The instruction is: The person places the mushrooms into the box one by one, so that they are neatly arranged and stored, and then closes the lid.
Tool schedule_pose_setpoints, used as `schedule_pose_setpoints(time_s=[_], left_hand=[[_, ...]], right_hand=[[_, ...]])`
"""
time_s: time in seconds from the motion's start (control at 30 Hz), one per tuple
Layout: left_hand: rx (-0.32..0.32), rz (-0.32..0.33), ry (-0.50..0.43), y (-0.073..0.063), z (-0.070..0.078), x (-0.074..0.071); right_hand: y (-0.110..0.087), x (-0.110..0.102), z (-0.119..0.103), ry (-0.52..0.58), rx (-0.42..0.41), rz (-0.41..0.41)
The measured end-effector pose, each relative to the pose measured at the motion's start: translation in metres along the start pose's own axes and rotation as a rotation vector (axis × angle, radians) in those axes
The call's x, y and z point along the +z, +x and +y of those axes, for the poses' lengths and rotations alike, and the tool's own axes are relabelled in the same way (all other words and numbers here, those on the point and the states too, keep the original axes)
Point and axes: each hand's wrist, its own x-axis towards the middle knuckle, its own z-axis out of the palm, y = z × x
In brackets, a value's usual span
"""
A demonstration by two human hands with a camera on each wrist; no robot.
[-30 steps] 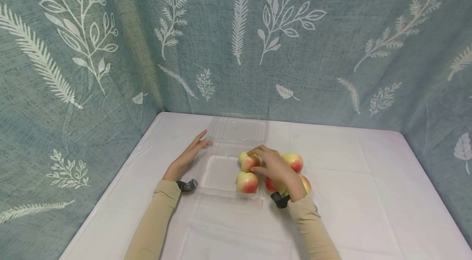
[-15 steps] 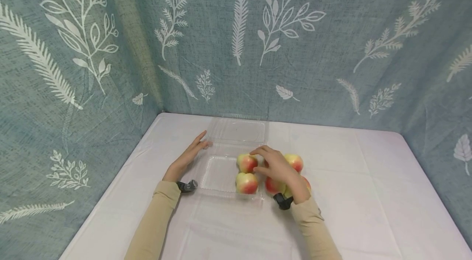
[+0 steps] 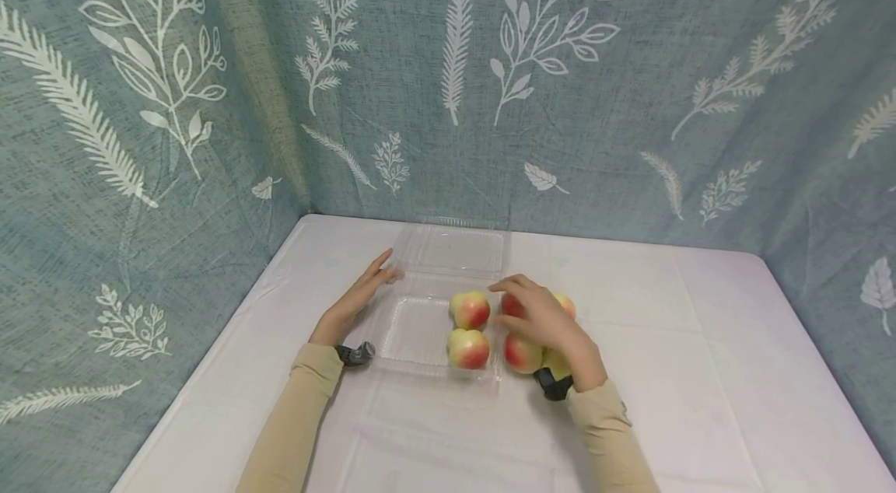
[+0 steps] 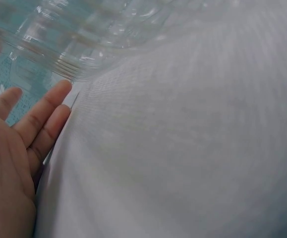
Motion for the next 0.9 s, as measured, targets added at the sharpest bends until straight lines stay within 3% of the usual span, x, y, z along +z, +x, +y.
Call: schedule_pose_setpoints(time_s=[0.47,0.7,0.9], left_hand=[[0.0,0.016,-0.004,0.003,-0.004,0.0],[0.039,-0.004,0.003,0.003,-0.005,0.0],[0.021,0.007,-0.006,0.004,-0.004,0.0]], right_hand=[[-0.015,-0.015,0.005,0.038,0.067,0.016],[-0.021,-0.018,0.01,0.007,0.095,0.032],[-0.025,-0.022,0.017,-0.013,0.119,0.032]])
